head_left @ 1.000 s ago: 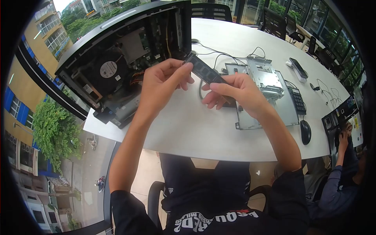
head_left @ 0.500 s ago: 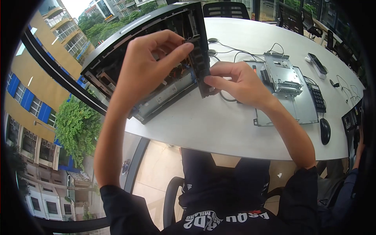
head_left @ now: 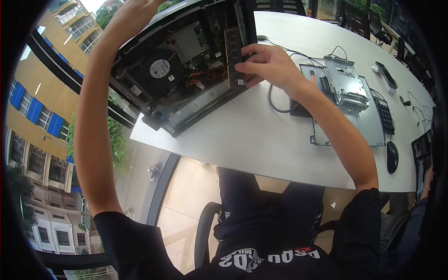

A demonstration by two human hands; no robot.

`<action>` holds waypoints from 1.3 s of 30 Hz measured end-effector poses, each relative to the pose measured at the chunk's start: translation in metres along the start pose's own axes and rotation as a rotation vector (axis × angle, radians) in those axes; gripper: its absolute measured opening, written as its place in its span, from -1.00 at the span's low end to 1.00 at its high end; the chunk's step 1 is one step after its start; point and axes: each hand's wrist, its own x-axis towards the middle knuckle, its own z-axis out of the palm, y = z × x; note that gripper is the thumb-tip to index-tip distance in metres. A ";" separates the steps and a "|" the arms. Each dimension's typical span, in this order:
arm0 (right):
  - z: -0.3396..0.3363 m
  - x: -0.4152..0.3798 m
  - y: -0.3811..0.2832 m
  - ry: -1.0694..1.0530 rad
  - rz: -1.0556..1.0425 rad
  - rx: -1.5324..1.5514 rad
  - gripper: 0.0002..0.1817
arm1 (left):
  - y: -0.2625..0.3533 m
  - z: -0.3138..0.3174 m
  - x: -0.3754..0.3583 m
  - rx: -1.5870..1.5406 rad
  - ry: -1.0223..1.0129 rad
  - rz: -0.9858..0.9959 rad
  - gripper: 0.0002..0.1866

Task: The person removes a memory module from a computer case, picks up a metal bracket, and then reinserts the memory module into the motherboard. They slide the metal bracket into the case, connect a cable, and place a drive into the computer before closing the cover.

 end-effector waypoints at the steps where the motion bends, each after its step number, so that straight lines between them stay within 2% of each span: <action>1: -0.001 0.005 0.000 0.011 0.006 0.015 -0.39 | 0.005 0.011 0.000 0.063 0.055 -0.062 -0.20; 2: -0.001 0.008 0.000 0.025 0.013 0.030 -0.40 | 0.006 0.014 -0.005 -0.081 0.004 -0.061 -0.14; 5: 0.003 0.015 -0.004 0.068 0.026 -0.006 -0.46 | -0.012 0.021 0.008 -0.173 -0.114 0.042 -0.12; 8: 0.012 0.029 -0.001 0.124 -0.051 -0.150 -0.56 | 0.024 0.000 -0.018 -0.170 -0.205 -0.072 -0.14; 12: 0.021 0.055 0.001 0.266 -0.327 -0.473 -0.69 | 0.019 0.004 -0.016 -0.193 -0.166 -0.043 -0.20; 15: 0.023 0.065 -0.006 0.318 -0.453 -0.631 -0.78 | 0.009 0.011 -0.006 -0.250 -0.174 -0.044 -0.23; 18: 0.022 0.074 -0.009 0.354 -0.431 -0.788 -0.73 | -0.011 0.022 0.014 -0.326 -0.198 -0.126 -0.27; 20: 0.023 0.080 -0.007 0.359 -0.439 -0.796 -0.73 | -0.017 0.024 0.018 -0.348 -0.196 -0.134 -0.30; 23: 0.028 0.083 -0.006 0.366 -0.437 -0.810 -0.74 | -0.042 0.033 0.037 -0.415 -0.195 0.026 -0.33; 26: 0.033 0.089 -0.004 0.374 -0.463 -0.811 -0.75 | -0.007 0.017 0.007 -0.429 -0.212 -0.069 -0.35; 29: 0.033 0.092 -0.012 0.320 -0.486 -0.748 -0.80 | 0.004 0.015 0.003 -0.395 -0.196 -0.133 -0.36; 32: 0.034 0.096 -0.013 0.307 -0.497 -0.718 -0.80 | -0.013 0.017 0.016 -0.403 -0.239 -0.077 -0.37; 35: 0.036 0.101 -0.010 0.346 -0.493 -0.732 -0.79 | -0.036 0.030 0.042 -0.393 -0.235 -0.133 -0.37; 38: 0.036 0.105 -0.011 0.317 -0.456 -0.680 -0.78 | -0.023 0.021 0.027 -0.382 -0.257 -0.060 -0.38; 39: 0.036 0.106 -0.012 0.299 -0.439 -0.654 -0.78 | -0.026 0.023 0.030 -0.398 -0.259 -0.103 -0.38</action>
